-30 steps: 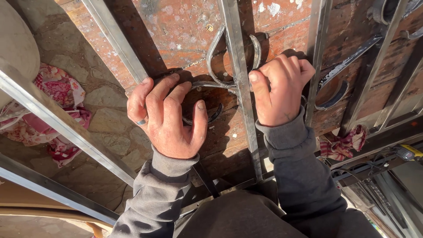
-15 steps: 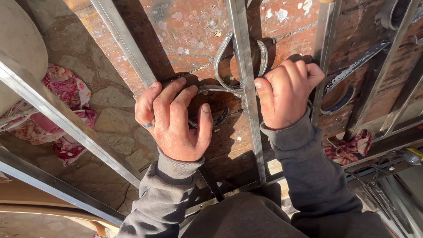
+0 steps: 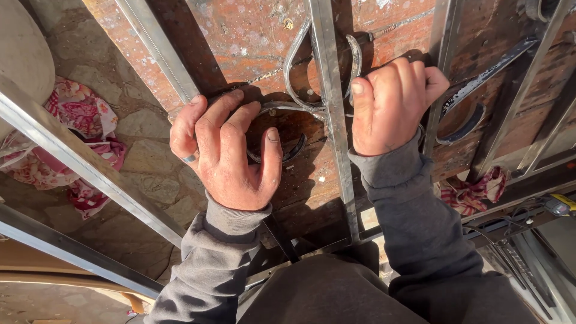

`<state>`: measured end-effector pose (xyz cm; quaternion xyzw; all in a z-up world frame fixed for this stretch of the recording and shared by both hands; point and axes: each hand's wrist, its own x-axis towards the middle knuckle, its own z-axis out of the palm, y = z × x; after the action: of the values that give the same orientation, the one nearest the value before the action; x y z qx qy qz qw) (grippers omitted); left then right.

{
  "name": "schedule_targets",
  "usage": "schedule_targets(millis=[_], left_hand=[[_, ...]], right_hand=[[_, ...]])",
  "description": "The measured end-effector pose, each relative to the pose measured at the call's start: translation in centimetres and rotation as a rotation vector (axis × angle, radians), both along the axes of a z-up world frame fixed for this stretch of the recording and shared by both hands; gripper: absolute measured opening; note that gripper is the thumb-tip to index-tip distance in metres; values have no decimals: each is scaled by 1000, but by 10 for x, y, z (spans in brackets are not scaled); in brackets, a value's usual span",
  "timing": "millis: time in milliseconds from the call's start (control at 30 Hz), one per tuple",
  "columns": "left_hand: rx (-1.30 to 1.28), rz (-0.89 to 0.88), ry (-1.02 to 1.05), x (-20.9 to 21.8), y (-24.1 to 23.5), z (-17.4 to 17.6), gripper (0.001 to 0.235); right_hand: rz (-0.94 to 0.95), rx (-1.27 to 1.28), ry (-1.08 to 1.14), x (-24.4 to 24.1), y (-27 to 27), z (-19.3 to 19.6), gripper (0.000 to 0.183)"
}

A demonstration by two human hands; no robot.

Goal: Assembling and cleaning decorative elements on a metal gate frame.

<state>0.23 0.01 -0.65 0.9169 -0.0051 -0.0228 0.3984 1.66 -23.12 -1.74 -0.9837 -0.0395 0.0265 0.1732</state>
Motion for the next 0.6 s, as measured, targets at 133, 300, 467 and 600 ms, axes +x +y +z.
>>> schedule_targets(millis=[133,300,467,600], left_hand=[[10,-2,-7,2,1,0,31],[-3,-6,-2,-2,0,0,31],[2,7,-3,1,-1,-1,30],[-7,15,-21,0,1,-1,32]], right_hand=[[69,-1,-20,7,-3,1,26],[86,-80,-47,1,-13,-1,21],[139,-45,-53,1,-23,-1,19],[129,48,-8,9,-10,14,9]])
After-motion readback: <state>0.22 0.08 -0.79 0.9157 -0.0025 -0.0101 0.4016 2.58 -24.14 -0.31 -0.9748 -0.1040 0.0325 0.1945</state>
